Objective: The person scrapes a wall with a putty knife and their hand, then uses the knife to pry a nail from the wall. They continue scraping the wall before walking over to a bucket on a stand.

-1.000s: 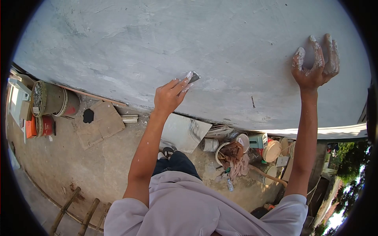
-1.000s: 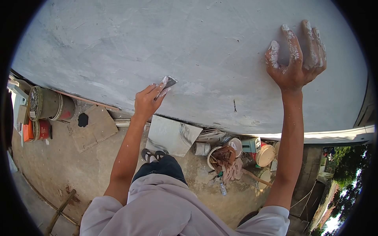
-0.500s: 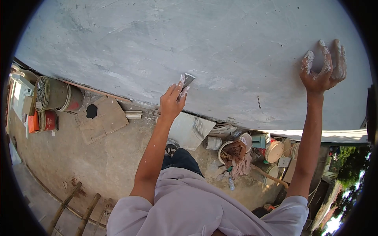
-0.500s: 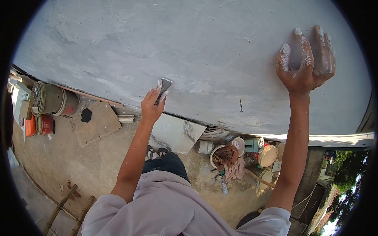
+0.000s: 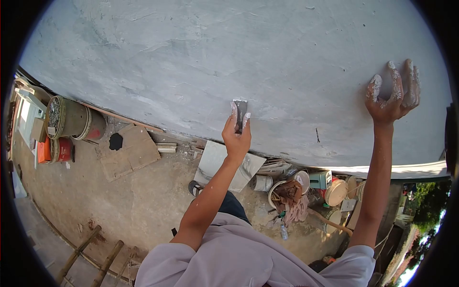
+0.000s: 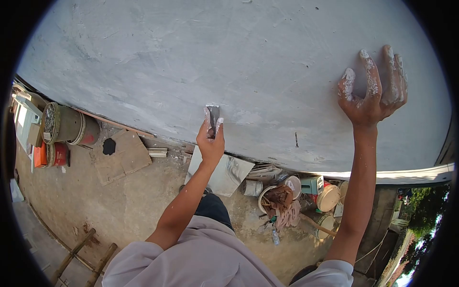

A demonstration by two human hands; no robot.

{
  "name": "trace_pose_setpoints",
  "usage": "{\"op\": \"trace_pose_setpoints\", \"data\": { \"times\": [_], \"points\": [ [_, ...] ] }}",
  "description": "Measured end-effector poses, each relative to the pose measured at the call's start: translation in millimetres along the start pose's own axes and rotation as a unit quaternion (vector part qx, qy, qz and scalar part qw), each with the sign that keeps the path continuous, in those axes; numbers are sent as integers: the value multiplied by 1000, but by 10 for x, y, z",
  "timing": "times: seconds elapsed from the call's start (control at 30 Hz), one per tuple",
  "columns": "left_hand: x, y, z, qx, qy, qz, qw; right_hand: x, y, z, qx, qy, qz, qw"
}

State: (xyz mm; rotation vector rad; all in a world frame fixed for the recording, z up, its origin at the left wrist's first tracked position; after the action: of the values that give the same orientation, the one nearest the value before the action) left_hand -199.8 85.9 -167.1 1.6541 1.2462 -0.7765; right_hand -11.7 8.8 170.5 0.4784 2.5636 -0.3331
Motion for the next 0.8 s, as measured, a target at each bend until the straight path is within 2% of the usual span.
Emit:
{"op": "trace_pose_setpoints", "data": {
  "times": [0.1, 0.23, 0.33, 0.43, 0.63, 0.8],
  "points": [
    [-32, 36, 20, -8, -66, 15, 998, 37, 0, 11, 9, 4, 0, 1000],
    [-279, 146, 51, -75, -221, 110, 966, 25, 25, 55, -10, 17, -18, 1000],
    [-451, 295, 12, -138, -278, 191, 931, 30, 20, 51, -14, 18, -18, 1000],
    [-590, 312, -12, -143, -316, 237, 908, 32, 4, 59, 3, 8, 12, 1000],
    [-477, 8, 82, -10, -339, 166, 926, -27, 57, 94, -39, 25, -54, 997],
    [-482, -246, 368, 29, -334, 105, 936, -19, 19, 114, -40, 43, -11, 998]
  ]
}}
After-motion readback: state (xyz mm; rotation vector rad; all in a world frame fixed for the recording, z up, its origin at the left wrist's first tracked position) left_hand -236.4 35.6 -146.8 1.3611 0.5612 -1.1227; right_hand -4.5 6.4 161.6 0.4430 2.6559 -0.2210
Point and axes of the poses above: each hand's wrist, its own z-axis away from the middle knuckle, its own y-axis out of the palm, x = y × z, the point moved 4 cm from there along -z, towards the middle knuckle, and after that the axes turned 14 degrees about y, right-handed, at the moved point
